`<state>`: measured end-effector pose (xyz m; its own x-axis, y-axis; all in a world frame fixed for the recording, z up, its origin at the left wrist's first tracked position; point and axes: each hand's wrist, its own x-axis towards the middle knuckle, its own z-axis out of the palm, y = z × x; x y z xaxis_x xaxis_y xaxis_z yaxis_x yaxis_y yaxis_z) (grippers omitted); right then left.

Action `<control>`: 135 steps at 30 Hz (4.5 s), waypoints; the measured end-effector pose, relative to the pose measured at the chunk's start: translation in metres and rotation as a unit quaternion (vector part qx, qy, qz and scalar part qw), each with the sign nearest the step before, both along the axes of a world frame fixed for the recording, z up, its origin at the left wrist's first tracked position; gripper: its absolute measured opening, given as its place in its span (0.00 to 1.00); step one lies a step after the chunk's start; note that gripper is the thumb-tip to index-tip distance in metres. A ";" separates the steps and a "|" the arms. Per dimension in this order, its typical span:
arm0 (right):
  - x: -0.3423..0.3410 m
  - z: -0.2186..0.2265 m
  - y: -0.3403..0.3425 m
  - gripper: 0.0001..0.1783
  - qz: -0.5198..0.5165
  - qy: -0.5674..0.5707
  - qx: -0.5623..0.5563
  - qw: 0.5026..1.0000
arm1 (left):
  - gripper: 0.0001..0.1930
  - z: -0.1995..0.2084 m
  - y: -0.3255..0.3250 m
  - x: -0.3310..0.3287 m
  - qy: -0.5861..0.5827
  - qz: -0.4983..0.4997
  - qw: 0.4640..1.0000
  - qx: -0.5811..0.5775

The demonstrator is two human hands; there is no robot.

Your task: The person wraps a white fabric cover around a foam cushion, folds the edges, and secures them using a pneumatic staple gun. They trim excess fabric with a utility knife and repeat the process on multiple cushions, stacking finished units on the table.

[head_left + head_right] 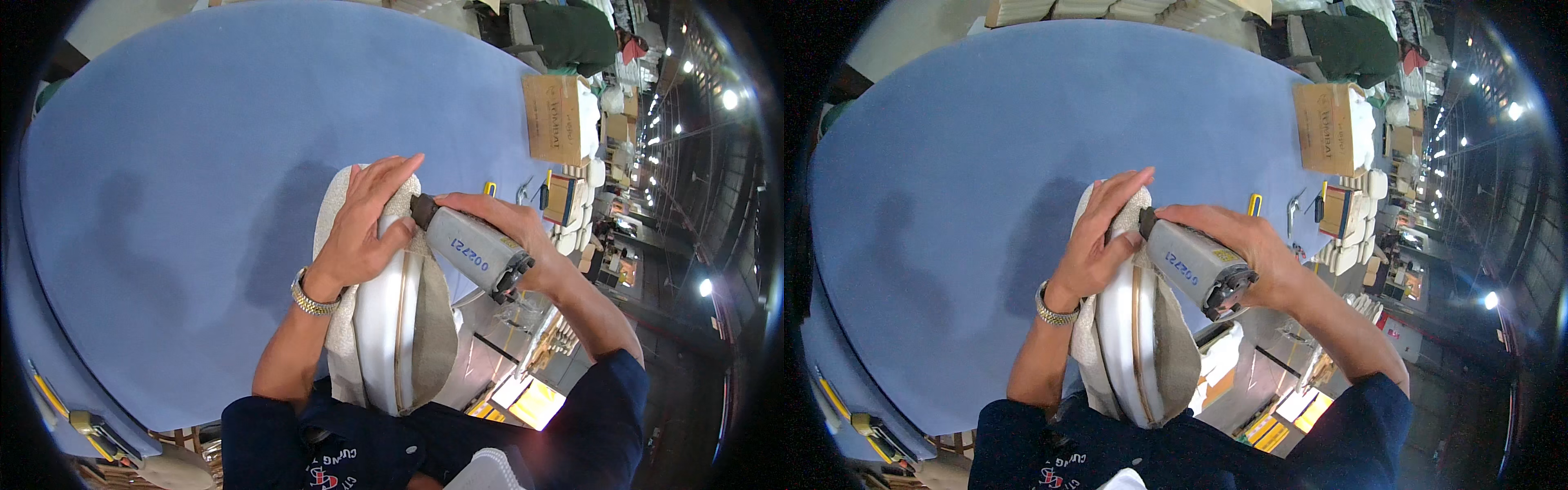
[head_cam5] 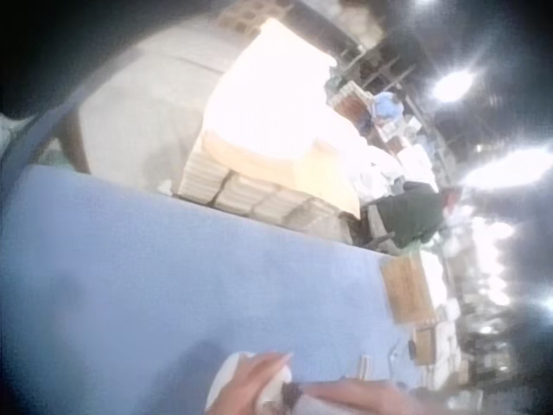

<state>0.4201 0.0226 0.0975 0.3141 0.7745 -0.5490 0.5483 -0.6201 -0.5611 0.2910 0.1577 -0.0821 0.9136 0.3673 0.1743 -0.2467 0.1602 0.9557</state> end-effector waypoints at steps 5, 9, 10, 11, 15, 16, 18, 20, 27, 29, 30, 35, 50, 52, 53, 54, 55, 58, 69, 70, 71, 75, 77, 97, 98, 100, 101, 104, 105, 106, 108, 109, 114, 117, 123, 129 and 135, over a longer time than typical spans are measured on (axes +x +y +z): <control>-0.012 0.002 0.000 0.52 -0.022 0.004 -0.017 1.000 | 0.36 0.000 0.040 0.055 0.126 -0.211 0.966 -0.084; -0.008 -0.001 -0.005 0.50 -0.042 0.008 0.006 0.999 | 0.39 -0.009 0.025 0.069 0.134 -0.206 0.969 0.002; -0.008 0.001 -0.004 0.50 -0.042 0.007 -0.002 0.999 | 0.39 -0.009 0.021 0.064 0.128 -0.172 0.977 0.013; -0.007 0.004 -0.002 0.49 -0.042 0.006 -0.010 0.999 | 0.38 -0.008 0.016 0.061 0.121 -0.137 0.983 0.024; 0.009 0.011 0.007 0.51 0.016 -0.012 -0.065 0.998 | 0.36 -0.012 0.003 0.056 0.091 -0.083 0.992 -0.022; 0.015 0.010 0.015 0.52 0.030 -0.011 -0.086 0.996 | 0.35 -0.011 0.004 0.056 0.090 -0.074 0.993 -0.025; 0.021 0.014 0.036 0.53 0.059 -0.012 -0.130 0.990 | 0.35 -0.009 0.007 0.055 0.094 -0.075 0.992 -0.023; 0.009 0.005 0.014 0.53 0.005 -0.001 -0.071 0.997 | 0.35 -0.009 0.012 0.055 0.104 -0.097 0.990 -0.015; 0.000 0.007 0.020 0.55 0.013 -0.031 -0.078 0.996 | 0.36 -0.013 0.007 0.056 0.103 -0.084 0.990 -0.044; -0.002 0.003 0.020 0.54 0.014 -0.035 -0.060 0.997 | 0.36 -0.011 0.007 0.055 0.111 -0.086 0.989 -0.042; -0.003 0.004 0.022 0.54 0.004 -0.032 -0.056 0.998 | 0.36 -0.013 0.007 0.055 0.113 -0.089 0.988 -0.056; -0.001 -0.001 0.022 0.49 0.004 -0.037 -0.038 0.999 | 0.36 -0.018 0.007 0.054 0.098 -0.081 0.988 -0.086; -0.054 -0.044 -0.091 0.40 -0.157 -0.168 0.185 0.955 | 0.35 0.042 0.053 0.021 0.270 -0.060 0.956 0.098; -0.062 -0.106 -0.135 0.37 -0.290 -0.138 0.176 0.930 | 0.36 0.062 0.049 0.004 0.309 0.000 0.927 0.211; -0.066 -0.133 -0.148 0.37 -0.298 -0.192 0.126 0.926 | 0.37 0.059 0.046 -0.001 0.344 0.020 0.906 0.248; -0.071 -0.152 -0.160 0.36 -0.302 -0.242 0.086 0.918 | 0.38 0.063 0.043 -0.005 0.378 0.050 0.878 0.289; -0.077 -0.169 -0.171 0.36 -0.316 -0.228 0.102 0.915 | 0.38 0.067 0.045 -0.008 0.403 0.055 0.870 0.278; -0.092 -0.198 -0.184 0.35 -0.322 -0.190 0.152 0.915 | 0.33 0.095 0.044 -0.025 0.447 0.095 0.846 0.274; -0.044 0.009 -0.148 0.23 -0.243 -0.039 0.584 0.773 | 0.35 0.292 -0.117 -0.121 0.086 0.235 0.807 0.535; -0.045 0.031 -0.142 0.23 -0.221 -0.029 0.619 0.753 | 0.36 0.287 -0.133 -0.124 0.071 0.251 0.809 0.527; -0.047 0.049 -0.135 0.23 -0.198 -0.020 0.652 0.732 | 0.35 0.280 -0.150 -0.125 0.083 0.256 0.816 0.511; -0.057 0.038 -0.092 0.21 -0.142 0.014 0.674 0.725 | 0.34 0.243 -0.194 -0.118 0.052 0.300 0.822 0.480; -0.066 0.031 -0.088 0.21 -0.164 0.007 0.679 0.716 | 0.35 0.240 -0.202 -0.117 0.028 0.318 0.810 0.492; -0.055 0.114 -0.038 0.22 0.052 -0.236 0.382 0.892 | 0.31 0.251 -0.155 -0.104 0.059 0.235 0.830 0.503; -0.056 0.119 -0.031 0.23 0.053 -0.235 0.350 0.905 | 0.31 0.252 -0.158 -0.106 0.062 0.231 0.831 0.503; -0.056 0.125 -0.023 0.25 0.018 -0.160 0.375 0.913 | 0.33 0.248 -0.158 -0.111 0.053 0.263 0.828 0.492; -0.058 0.120 -0.020 0.26 -0.016 -0.077 0.421 0.904 | 0.33 0.247 -0.158 -0.116 0.050 0.281 0.826 0.487; -0.031 0.077 -0.025 0.28 -0.137 0.130 0.519 0.834 | 0.36 0.254 -0.164 -0.108 0.045 0.295 0.815 0.497; -0.020 0.057 -0.027 0.29 -0.172 0.200 0.543 0.797 | 0.36 0.253 -0.164 -0.108 0.036 0.279 0.814 0.508; -0.019 0.048 -0.031 0.33 -0.158 0.254 0.534 0.791 | 0.37 0.253 -0.162 -0.112 0.031 0.268 0.810 0.521; -0.032 0.032 -0.032 0.35 -0.192 0.301 0.557 0.750 | 0.38 0.259 -0.159 -0.117 0.044 0.229 0.828 0.510; -0.037 0.028 -0.032 0.36 -0.211 0.324 0.566 0.728 | 0.39 0.268 -0.159 -0.119 0.063 0.200 0.850 0.484; -0.066 0.042 -0.023 0.38 -0.237 0.330 0.576 0.709 | 0.41 0.262 -0.170 -0.115 0.073 0.159 0.881 0.440; -0.073 0.051 -0.040 0.40 -0.148 0.182 0.583 0.778 | 0.42 0.255 -0.176 -0.115 0.070 0.158 0.895 0.412; -0.089 0.050 -0.055 0.37 -0.143 0.164 0.676 0.704 | 0.41 0.238 -0.180 -0.112 0.041 0.217 0.874 0.434; -0.085 -0.014 -0.050 0.37 -0.211 0.416 0.576 0.671 | 0.45 0.251 -0.208 -0.149 0.058 0.171 0.898 0.401; -0.175 0.019 -0.084 0.31 -0.174 0.201 0.624 0.735 | 0.49 0.277 -0.199 -0.207 0.143 0.189 0.902 0.362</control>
